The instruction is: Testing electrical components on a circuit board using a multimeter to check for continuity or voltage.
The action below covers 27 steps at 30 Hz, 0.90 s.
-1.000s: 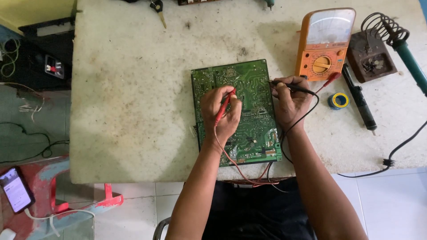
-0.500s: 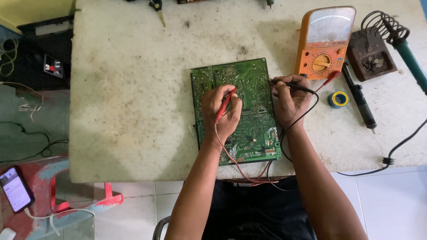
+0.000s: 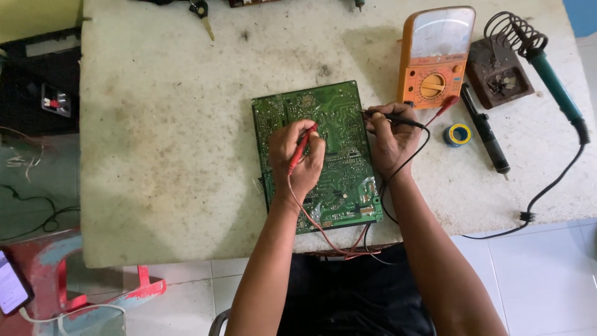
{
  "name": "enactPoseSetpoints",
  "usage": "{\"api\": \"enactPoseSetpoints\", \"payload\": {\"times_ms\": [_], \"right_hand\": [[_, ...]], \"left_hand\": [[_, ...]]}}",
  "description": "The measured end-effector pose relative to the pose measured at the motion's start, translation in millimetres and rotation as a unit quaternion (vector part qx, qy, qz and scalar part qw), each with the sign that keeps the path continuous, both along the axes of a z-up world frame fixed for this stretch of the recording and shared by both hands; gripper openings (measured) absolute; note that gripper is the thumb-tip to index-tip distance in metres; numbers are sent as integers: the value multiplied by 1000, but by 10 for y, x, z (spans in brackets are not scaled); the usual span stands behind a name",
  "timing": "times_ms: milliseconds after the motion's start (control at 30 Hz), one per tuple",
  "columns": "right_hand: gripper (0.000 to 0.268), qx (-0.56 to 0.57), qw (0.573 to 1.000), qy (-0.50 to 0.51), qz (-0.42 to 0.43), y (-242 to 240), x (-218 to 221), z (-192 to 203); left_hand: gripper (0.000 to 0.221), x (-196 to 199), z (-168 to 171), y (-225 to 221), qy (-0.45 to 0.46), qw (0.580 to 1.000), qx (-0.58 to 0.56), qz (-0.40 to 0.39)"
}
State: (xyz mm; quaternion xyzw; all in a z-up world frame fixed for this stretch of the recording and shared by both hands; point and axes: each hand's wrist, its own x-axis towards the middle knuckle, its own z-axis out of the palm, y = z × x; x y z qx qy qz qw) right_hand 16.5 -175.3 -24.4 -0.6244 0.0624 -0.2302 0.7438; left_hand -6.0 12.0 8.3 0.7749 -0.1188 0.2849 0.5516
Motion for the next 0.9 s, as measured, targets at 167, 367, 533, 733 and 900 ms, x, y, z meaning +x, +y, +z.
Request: {"api": "enactPoseSetpoints", "payload": {"times_ms": [167, 367, 533, 733, 900], "right_hand": [[11, -9, 1000, -7, -4, -14, 26, -65], [12, -7, 1000, -11, -20, -24, 28, -93], [10, 14, 1000, -5, -3, -19, 11, -58], [12, 25, 1000, -8, -1, -28, 31, -126], [11, -11, 1000, -14, 5, -24, 25, -108]], "left_hand": [[15, 7, -38, -10, 3, 1000, -6, 3], [17, 24, -169, -43, 5, 997, 45, 55], [16, 17, -95, -19, 9, 999, 25, 25], [16, -18, 21, -1, 13, 999, 39, 31], [17, -14, -111, -44, 31, 997, 52, 51]]}}
